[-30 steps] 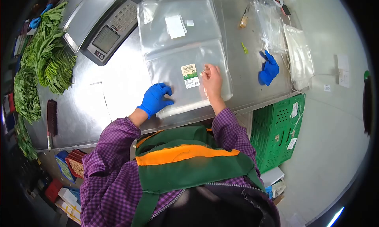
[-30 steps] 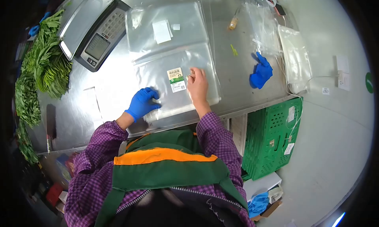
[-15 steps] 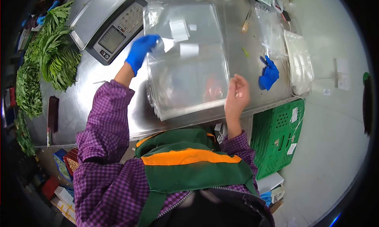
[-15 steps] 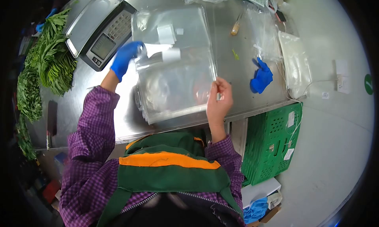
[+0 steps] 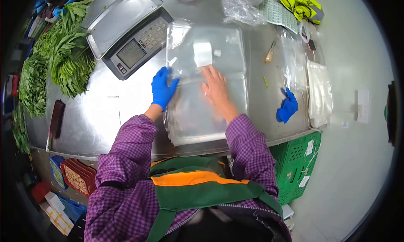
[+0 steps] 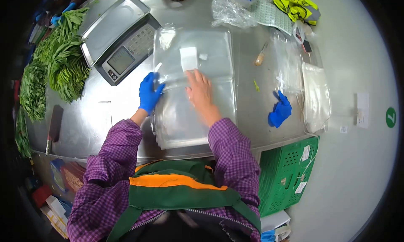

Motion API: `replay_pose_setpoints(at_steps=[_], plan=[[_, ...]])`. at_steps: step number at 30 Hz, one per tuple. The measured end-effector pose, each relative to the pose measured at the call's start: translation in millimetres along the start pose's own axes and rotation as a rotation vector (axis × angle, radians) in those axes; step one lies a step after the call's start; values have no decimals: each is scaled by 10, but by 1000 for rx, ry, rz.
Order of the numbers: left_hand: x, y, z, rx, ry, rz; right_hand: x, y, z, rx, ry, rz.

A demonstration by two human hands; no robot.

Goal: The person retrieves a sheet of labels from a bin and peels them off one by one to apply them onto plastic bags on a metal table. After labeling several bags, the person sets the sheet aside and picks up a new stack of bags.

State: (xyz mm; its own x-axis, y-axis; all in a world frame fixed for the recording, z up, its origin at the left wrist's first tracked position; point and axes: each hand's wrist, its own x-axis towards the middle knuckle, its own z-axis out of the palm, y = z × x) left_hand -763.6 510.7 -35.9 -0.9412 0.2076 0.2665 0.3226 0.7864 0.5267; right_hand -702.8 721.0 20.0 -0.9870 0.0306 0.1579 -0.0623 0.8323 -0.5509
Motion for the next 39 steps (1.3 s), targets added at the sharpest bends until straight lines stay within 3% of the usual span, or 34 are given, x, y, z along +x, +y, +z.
replay_pose_setpoints(at_steps=[2, 4, 6, 12, 16, 20, 22, 24, 26, 30, 32, 36, 39], plan=[[4, 103, -15, 71, -33, 42, 282, 113, 69, -136, -70, -25], [35, 90, 34, -24, -14, -30, 567, 108, 10, -53, 2, 144], [30, 10, 87, -94, 32, -46, 820, 132, -68, -40, 198, -64], [29, 84, -97, -151, -14, -150, 823, 503, 422, -406, -102, 1], [-12, 79, -200, -374, 53, -208, 806, 438, 233, -123, -99, -22], [-304, -118, -550, -288, 153, -188, 264, 111, 12, 136, 59, 30], [-570, -404, -783, -116, 256, -164, -177, 153, 20, 105, 107, 27], [-849, -671, -1073, 151, 335, -282, -633, 27, -18, 139, 149, 106], [-1148, -854, -1332, 406, 277, -472, -1052, 0, 15, 371, 120, 247], [-1619, -1120, -1312, 316, 131, -532, -1710, -62, 185, 423, 107, 259], [-1641, -1039, -1265, 52, 101, -516, -1856, -244, 169, 712, 35, 438], [-1407, -602, -1003, -637, 110, -622, -1847, -449, 99, 858, -4, 385], [-1223, 99, -926, -986, 37, -504, -1671, -972, -257, 885, -93, 305]])
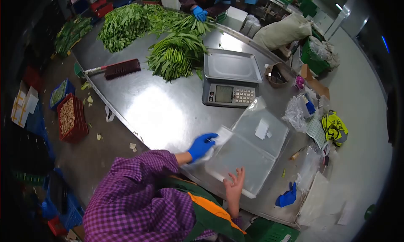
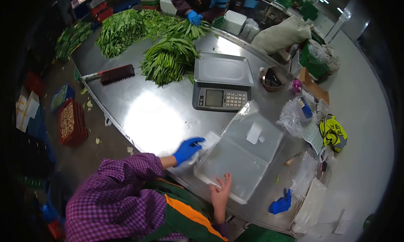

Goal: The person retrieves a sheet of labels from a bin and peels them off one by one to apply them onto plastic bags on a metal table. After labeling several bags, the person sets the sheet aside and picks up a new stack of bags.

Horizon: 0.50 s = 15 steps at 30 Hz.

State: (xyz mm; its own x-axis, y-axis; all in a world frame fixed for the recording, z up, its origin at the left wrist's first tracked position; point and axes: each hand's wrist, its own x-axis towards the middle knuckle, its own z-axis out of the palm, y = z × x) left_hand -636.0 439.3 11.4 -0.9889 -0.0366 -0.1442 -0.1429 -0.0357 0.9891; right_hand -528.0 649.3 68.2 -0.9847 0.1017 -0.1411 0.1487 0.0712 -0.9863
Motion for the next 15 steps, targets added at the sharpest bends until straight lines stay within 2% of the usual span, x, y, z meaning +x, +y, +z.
replay_pose_setpoints(at_steps=[2, 5, 6, 7, 8, 9, 10, 11, 13, 14, 15], plan=[[-180, 263, 351, -69, -129, -66, -26, -187, 98, 21, -188, -11], [-402, 281, 698, -18, -307, -203, -76, -302, 294, 93, -92, -27], [-436, 275, 701, -10, -338, -204, -92, -274, 260, 219, -127, 36], [-504, 244, 694, -130, -380, -214, -115, -234, 248, 230, -66, 43], [-610, 186, 717, -245, -445, -245, -130, -178, 213, 127, -81, -54], [-712, 337, 699, -169, -436, -157, -177, -129, 145, 18, -76, -130], [-712, 243, 679, -106, -484, -88, -222, -107, 102, -9, -49, -72], [-700, 194, 651, -354, -549, -215, -246, -110, 72, -27, -22, -13], [-932, 460, 728, -293, -580, -130, -338, -121, 30, -162, 67, -147], [-966, 384, 748, -346, -591, -236, -420, -114, -10, -206, 113, -176], [-1022, 412, 770, -269, -619, -262, -504, -113, -54, -254, 148, -207]])
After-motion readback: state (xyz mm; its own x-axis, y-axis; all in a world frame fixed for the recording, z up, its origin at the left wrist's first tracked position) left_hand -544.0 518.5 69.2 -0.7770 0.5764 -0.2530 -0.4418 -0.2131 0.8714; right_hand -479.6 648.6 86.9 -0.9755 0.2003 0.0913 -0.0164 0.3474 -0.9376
